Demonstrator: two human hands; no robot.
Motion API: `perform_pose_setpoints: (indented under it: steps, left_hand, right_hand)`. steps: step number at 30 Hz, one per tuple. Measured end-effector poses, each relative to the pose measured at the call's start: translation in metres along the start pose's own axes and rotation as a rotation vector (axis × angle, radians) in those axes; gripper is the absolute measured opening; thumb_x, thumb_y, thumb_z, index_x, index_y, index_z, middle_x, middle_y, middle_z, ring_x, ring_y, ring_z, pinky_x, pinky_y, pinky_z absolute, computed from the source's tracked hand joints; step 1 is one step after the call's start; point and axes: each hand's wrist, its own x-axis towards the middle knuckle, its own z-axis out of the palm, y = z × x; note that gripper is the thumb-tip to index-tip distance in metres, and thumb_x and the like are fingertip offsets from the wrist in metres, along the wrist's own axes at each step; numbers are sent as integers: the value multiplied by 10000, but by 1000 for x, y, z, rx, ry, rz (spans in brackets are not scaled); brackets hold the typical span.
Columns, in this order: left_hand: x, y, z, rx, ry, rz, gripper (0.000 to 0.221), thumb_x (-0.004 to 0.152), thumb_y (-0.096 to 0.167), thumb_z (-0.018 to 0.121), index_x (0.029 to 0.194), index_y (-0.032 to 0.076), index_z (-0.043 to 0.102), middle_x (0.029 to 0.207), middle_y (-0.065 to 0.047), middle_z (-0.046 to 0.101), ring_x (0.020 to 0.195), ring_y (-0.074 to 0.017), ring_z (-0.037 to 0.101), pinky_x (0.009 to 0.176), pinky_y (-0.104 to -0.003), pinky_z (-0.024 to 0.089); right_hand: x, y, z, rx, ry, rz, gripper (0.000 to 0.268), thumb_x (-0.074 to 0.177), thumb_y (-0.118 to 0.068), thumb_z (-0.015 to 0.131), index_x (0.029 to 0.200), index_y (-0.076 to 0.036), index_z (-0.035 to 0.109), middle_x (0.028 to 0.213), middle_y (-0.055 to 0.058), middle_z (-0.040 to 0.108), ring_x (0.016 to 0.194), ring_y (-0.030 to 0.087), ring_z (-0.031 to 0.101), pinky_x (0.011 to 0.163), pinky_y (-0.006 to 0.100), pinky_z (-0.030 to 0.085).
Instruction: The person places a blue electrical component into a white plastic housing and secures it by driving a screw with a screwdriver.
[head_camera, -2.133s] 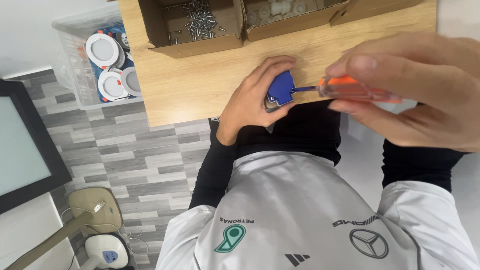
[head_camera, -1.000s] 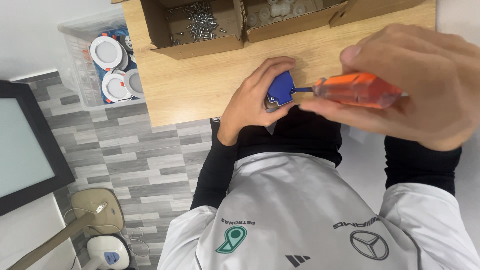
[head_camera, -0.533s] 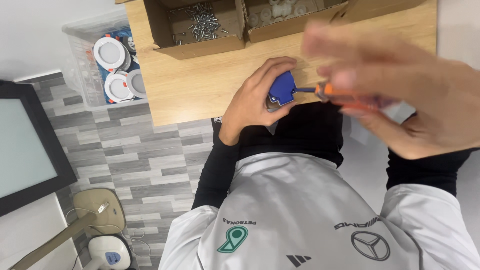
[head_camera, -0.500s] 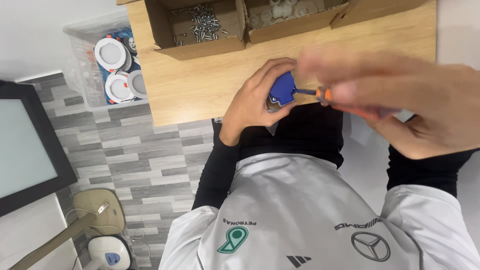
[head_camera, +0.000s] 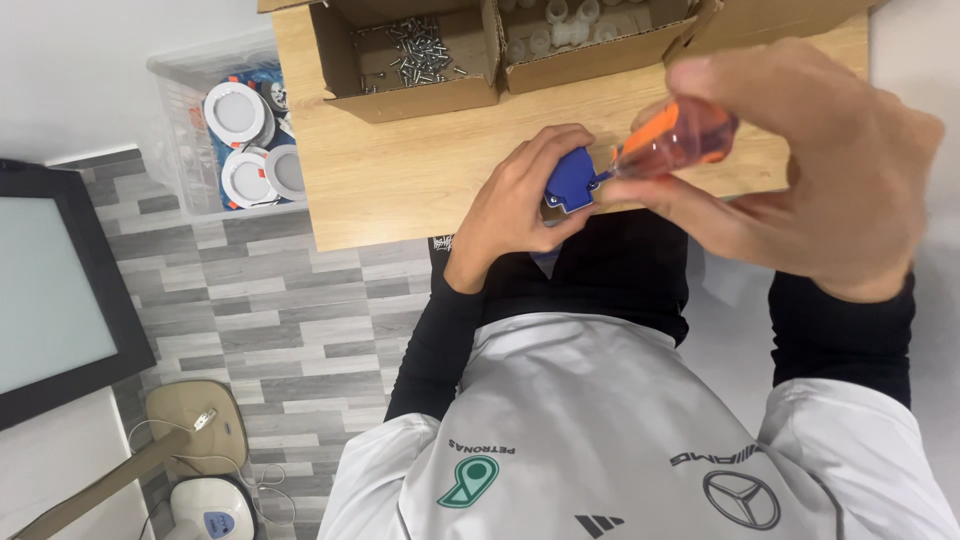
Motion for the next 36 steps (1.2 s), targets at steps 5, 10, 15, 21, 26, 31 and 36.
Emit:
perform_pose_setpoints:
  steps: [5, 10, 15, 21, 26, 31, 36]
  left_hand:
    - [-3, -1, 2, 37, -1, 22, 655, 981, 256, 828, 1502, 57, 486, 1482, -181, 622, 1352, -389, 687, 1181, -478, 560]
    - [4, -9, 1, 205, 33, 104, 680, 927, 346, 855, 1441, 25, 547, 1417, -165, 682, 1291, -387, 644, 1154, -511, 538]
    - [8, 6, -15, 422, 221, 226, 699, 877, 603, 884, 1268, 58, 689, 1117, -45, 792, 858, -246, 551, 781, -373, 517]
    - [46, 48, -82, 280, 157, 346, 740, 962, 552, 895, 1444, 76, 595, 1329, -142, 770, 1144, -274, 795, 1023, -403, 683]
    - [90, 82, -135, 257, 230, 514, 790, 1020, 462, 979, 1543, 91, 518, 1510, -165, 693, 1370, -290, 752, 1121, -414, 669]
    - [112, 121, -169, 259, 252, 515, 711, 1080, 396, 969, 1532, 79, 521, 1598, -208, 635, 1477, -359, 737, 1176, -465, 635]
    - [129, 112, -169, 216, 268, 600, 590, 1147, 275, 879, 1551, 105, 483, 1596, -193, 612, 1512, -378, 703, 1315, -520, 632]
  right_hand:
    - [-11, 24, 9, 77, 89, -189, 581, 1009, -83, 1043, 1324, 211, 654, 1058, 289, 780, 947, 370, 743, 894, 438, 613]
    - [3, 58, -22, 416, -14, -314, 910, 961, 45, 932, 1659, -65, 359, 1210, 272, 778, 1124, 305, 863, 955, 340, 742]
    - [17, 87, -53, 410, 85, -330, 800, 1017, -4, 867, 1634, -58, 360, 1181, 278, 716, 1025, 290, 765, 883, 344, 663]
    - [36, 104, -67, 423, 194, -318, 671, 1085, -61, 787, 1605, -51, 362, 1145, 287, 642, 908, 275, 647, 796, 349, 568]
    - [48, 96, -61, 432, 284, -313, 578, 1137, -102, 727, 1582, -46, 363, 1118, 296, 587, 819, 265, 558, 732, 355, 497]
    - [66, 72, -40, 432, 386, -315, 490, 1188, -142, 666, 1560, -41, 365, 1091, 305, 532, 730, 256, 470, 667, 362, 426]
    - [92, 61, -23, 429, 504, -258, 385, 1256, -194, 584, 1530, -34, 367, 1056, 319, 459, 612, 247, 351, 580, 373, 332]
